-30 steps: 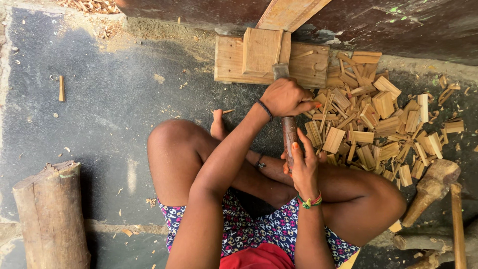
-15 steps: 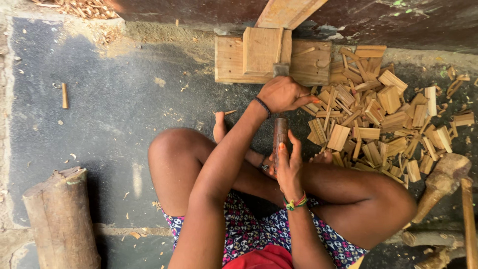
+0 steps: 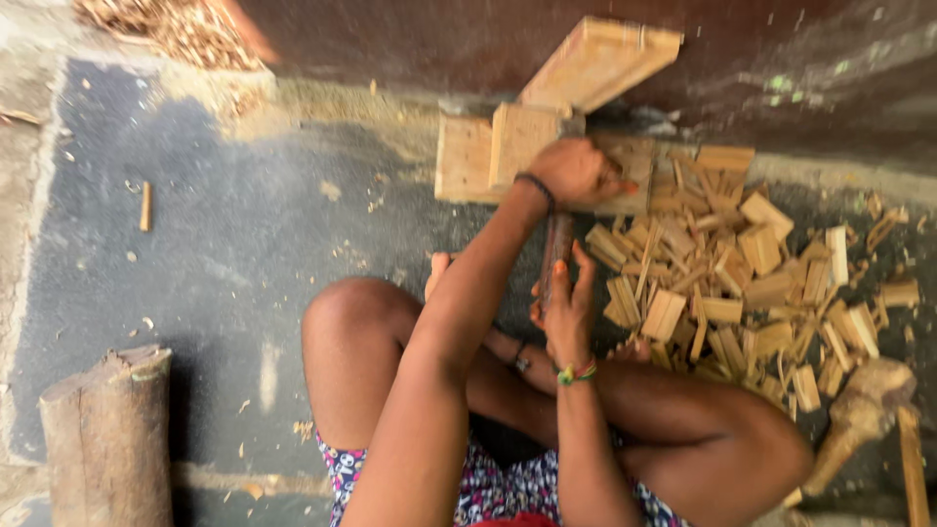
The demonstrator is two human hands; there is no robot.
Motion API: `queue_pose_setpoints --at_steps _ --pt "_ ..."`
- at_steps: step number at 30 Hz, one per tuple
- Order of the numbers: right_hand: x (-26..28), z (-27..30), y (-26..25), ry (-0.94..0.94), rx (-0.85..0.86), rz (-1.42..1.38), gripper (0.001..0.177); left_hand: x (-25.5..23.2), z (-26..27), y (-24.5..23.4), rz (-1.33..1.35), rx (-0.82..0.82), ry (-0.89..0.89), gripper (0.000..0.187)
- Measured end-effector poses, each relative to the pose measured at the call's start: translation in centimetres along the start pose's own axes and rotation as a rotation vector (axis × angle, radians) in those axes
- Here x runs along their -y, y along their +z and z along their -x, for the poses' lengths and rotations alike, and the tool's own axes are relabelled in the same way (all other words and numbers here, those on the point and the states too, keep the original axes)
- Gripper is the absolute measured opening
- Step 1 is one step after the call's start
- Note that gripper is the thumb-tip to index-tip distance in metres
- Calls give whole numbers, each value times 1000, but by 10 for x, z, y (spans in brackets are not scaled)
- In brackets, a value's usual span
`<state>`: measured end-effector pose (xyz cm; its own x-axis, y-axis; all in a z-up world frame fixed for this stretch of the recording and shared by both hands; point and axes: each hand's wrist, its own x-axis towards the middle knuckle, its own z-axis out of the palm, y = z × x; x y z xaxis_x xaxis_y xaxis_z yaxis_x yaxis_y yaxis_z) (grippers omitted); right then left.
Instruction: The person sits cross-legged on the floor and uses a chisel and mallet to carve a wooden block. They repeatedly strike the chisel to shape the wood, creating a pile of wood shavings.
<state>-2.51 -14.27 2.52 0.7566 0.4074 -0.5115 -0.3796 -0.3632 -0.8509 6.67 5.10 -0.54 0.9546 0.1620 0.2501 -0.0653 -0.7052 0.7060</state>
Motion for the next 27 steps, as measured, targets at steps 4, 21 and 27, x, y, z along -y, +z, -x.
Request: queue_pose_setpoints --at_steps 4,21,27 --pt "-4 -7 3 -46 28 12 49 9 -4 9 -3 6 14 42" --pt "29 -7 -51 35 309 -358 45 -29 -4 1 -47 -179 114 46" --pt "25 20 -64 -57 137 -292 46 -56 -6 9 75 -227 323 41"
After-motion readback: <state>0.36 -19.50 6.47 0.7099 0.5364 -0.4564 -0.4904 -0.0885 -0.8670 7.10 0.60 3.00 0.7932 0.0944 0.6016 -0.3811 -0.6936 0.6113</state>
